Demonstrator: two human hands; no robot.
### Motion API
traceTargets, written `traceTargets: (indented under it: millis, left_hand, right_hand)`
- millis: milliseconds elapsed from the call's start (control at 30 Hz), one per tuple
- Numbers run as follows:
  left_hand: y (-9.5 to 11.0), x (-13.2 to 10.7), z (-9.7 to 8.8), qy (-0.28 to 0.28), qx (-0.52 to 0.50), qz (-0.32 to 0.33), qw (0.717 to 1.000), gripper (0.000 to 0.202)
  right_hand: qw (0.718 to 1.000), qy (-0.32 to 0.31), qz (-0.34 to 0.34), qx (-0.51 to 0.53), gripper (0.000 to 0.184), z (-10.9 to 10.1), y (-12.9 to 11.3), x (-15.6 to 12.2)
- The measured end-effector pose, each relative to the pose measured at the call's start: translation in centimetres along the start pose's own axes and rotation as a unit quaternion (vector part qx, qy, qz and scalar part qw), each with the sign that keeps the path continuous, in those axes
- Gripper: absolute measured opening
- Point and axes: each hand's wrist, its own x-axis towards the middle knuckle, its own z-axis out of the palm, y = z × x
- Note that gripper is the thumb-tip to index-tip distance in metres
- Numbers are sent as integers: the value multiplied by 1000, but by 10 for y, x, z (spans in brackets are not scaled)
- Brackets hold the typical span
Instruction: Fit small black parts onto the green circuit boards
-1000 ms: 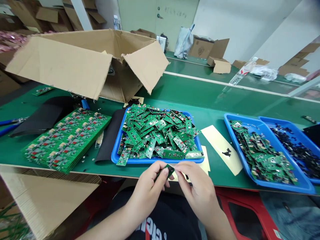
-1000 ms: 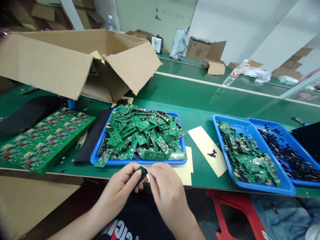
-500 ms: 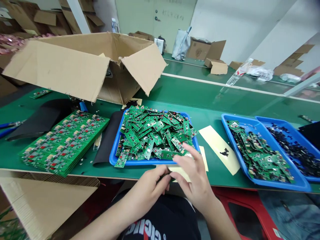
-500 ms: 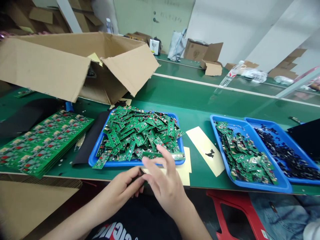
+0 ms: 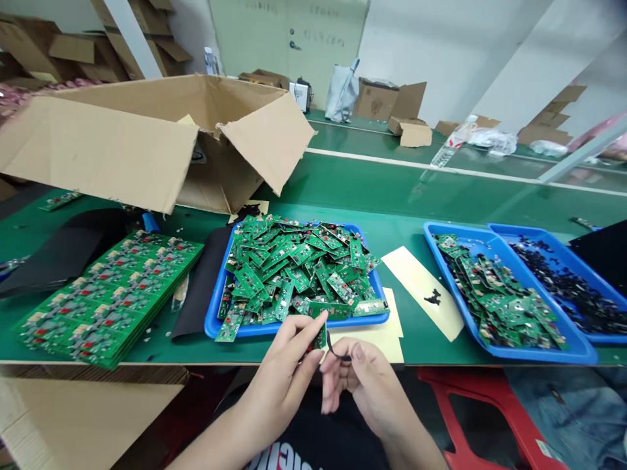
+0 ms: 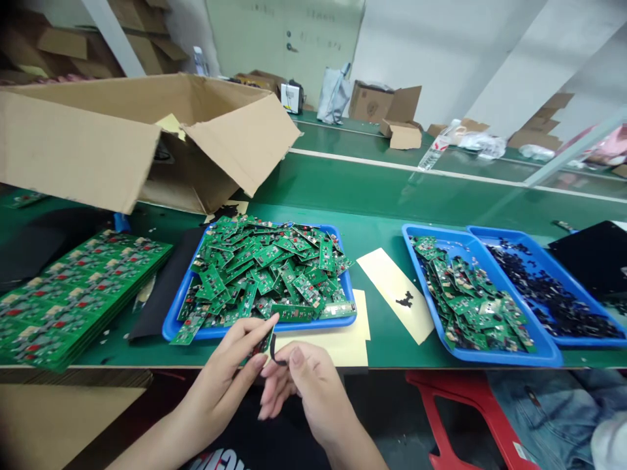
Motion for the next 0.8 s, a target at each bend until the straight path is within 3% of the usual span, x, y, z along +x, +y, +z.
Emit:
traceTargets:
  millis: [100,267,533,800]
  left_hand:
    - [-5,-1,-3,13,54,58,997,41]
    - [-4,5,-14,63,134,169,975,36]
    - [6,8,-17,103,79,187,974,34]
    - [15,14,-22,89,116,253,956,48]
  right_hand:
    - [995,-37,77,59,55,7,-5,0]
    - [992,-43,95,67,40,8,-10,-3]
    - [988,-105,83,72,41,7,-11,-2]
    - [990,-83,104,-50,41,13,-39,-9]
